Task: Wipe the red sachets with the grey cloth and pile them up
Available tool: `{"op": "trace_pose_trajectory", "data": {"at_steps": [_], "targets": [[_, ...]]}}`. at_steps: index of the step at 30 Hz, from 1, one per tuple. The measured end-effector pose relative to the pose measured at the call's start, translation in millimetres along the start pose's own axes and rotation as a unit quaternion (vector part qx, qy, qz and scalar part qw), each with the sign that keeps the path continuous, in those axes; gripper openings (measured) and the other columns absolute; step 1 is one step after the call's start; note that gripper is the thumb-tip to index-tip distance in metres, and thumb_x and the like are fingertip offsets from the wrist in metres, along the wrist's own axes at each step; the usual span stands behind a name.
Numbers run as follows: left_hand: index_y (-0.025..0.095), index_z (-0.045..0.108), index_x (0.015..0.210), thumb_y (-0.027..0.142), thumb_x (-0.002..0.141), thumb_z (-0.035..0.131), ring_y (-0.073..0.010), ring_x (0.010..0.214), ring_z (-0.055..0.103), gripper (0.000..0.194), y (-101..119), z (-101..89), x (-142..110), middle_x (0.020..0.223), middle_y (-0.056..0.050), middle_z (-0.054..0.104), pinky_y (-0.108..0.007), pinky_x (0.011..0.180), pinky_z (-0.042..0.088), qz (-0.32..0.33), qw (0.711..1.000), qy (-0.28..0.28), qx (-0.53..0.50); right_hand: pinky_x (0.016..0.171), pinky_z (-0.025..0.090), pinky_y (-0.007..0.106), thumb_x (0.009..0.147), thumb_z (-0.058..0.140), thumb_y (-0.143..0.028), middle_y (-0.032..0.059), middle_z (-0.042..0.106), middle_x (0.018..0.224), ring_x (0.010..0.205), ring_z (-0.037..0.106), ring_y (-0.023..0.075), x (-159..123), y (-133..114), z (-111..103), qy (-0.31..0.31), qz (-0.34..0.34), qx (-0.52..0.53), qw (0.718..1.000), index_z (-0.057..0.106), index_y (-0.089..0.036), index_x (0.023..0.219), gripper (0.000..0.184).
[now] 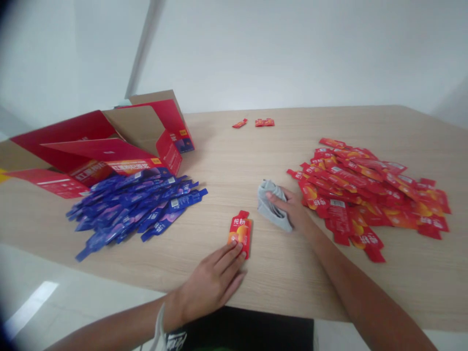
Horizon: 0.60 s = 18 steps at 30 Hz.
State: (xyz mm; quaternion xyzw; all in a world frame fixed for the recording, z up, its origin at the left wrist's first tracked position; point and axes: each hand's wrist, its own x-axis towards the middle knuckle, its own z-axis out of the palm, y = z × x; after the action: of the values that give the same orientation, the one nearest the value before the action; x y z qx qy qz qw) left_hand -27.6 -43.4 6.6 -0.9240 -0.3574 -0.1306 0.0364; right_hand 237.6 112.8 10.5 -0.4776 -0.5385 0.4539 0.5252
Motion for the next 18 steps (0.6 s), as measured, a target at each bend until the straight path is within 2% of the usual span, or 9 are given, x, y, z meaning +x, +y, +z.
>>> {"op": "trace_pose_trajectory", "data": {"at_steps": [2, 4, 7, 11, 13, 16, 18], "targets": [[0.01, 0.059, 0.137, 0.033, 0.104, 0.049, -0.0259, 0.139, 0.051, 0.042, 2, 1.9, 3, 0.14, -0.016, 0.062, -0.039, 0.115, 0.046, 0.03, 0.999, 0.015, 0.022, 0.085, 0.055, 0.038, 0.076, 0.084, -0.04, 0.008, 0.078, 0.099, 0.091, 0.072, 0.026, -5, -6, 9, -0.045, -0.044, -0.052, 0.997, 0.077, -0.019, 0.1, 0.032], [0.008, 0.06, 0.134, 0.033, 0.104, 0.05, -0.0267, 0.138, 0.053, 0.04, 4, 3.4, 6, 0.137, -0.017, 0.064, -0.039, 0.113, 0.047, 0.053, 0.997, 0.026, 0.049, 0.097, 0.051, 0.039, 0.079, 0.082, -0.036, 0.0059, 0.075, 0.109, 0.103, 0.069, 0.0258, -13, -11, 18, -0.097, -0.124, -0.137, 0.978, 0.075, -0.024, 0.105, 0.03], [0.006, 0.061, 0.13, 0.032, 0.104, 0.05, -0.0293, 0.134, 0.056, 0.039, 6, 6.2, 7, 0.133, -0.018, 0.066, -0.04, 0.109, 0.049, 0.066, 0.994, 0.033, 0.082, 0.097, 0.051, 0.039, 0.092, 0.069, -0.036, 0.0056, 0.072, 0.115, 0.107, 0.067, 0.0238, -37, -17, 29, -0.193, -0.225, -0.277, 0.914, 0.066, -0.027, 0.118, 0.028], [0.009, 0.065, 0.116, 0.03, 0.105, 0.044, -0.028, 0.106, 0.072, 0.032, 5, 10.2, 5, 0.113, -0.015, 0.075, -0.039, 0.09, 0.058, 0.063, 0.995, -0.017, 0.071, 0.091, 0.053, 0.036, 0.094, 0.067, -0.035, 0.0059, 0.068, 0.122, 0.11, 0.066, 0.0246, -67, -17, 41, -0.343, -0.234, -0.387, 0.823, 0.061, -0.028, 0.124, 0.031], [0.009, 0.065, 0.118, 0.032, 0.106, 0.043, -0.0276, 0.106, 0.072, 0.034, 2, 11.4, 4, 0.115, -0.016, 0.074, -0.04, 0.091, 0.057, 0.077, 0.995, -0.019, 0.064, 0.089, 0.053, 0.035, 0.093, 0.068, -0.031, 0.0064, 0.066, 0.125, 0.11, 0.065, 0.025, -64, -15, 45, -0.361, -0.23, -0.422, 0.799, 0.061, -0.027, 0.126, 0.034], [0.002, 0.06, 0.127, 0.034, 0.105, 0.045, -0.0303, 0.125, 0.064, 0.041, -2, 10.7, 4, 0.128, -0.022, 0.068, -0.042, 0.106, 0.049, 0.099, 0.993, 0.02, 0.066, 0.089, 0.054, 0.035, 0.095, 0.064, -0.025, 0.0063, 0.064, 0.125, 0.109, 0.064, 0.0232, -32, -15, 48, -0.335, -0.22, -0.453, 0.797, 0.061, -0.026, 0.127, 0.032], [0.0, 0.06, 0.127, 0.033, 0.105, 0.046, -0.0308, 0.128, 0.062, 0.042, -3, 8.6, 6, 0.128, -0.024, 0.068, -0.041, 0.107, 0.048, 0.105, 0.992, 0.027, 0.068, 0.085, 0.054, 0.034, 0.097, 0.061, -0.025, 0.0065, 0.062, 0.125, 0.105, 0.065, 0.0223, -8, -18, 50, -0.3, -0.21, -0.473, 0.801, 0.062, -0.027, 0.125, 0.029]]}}
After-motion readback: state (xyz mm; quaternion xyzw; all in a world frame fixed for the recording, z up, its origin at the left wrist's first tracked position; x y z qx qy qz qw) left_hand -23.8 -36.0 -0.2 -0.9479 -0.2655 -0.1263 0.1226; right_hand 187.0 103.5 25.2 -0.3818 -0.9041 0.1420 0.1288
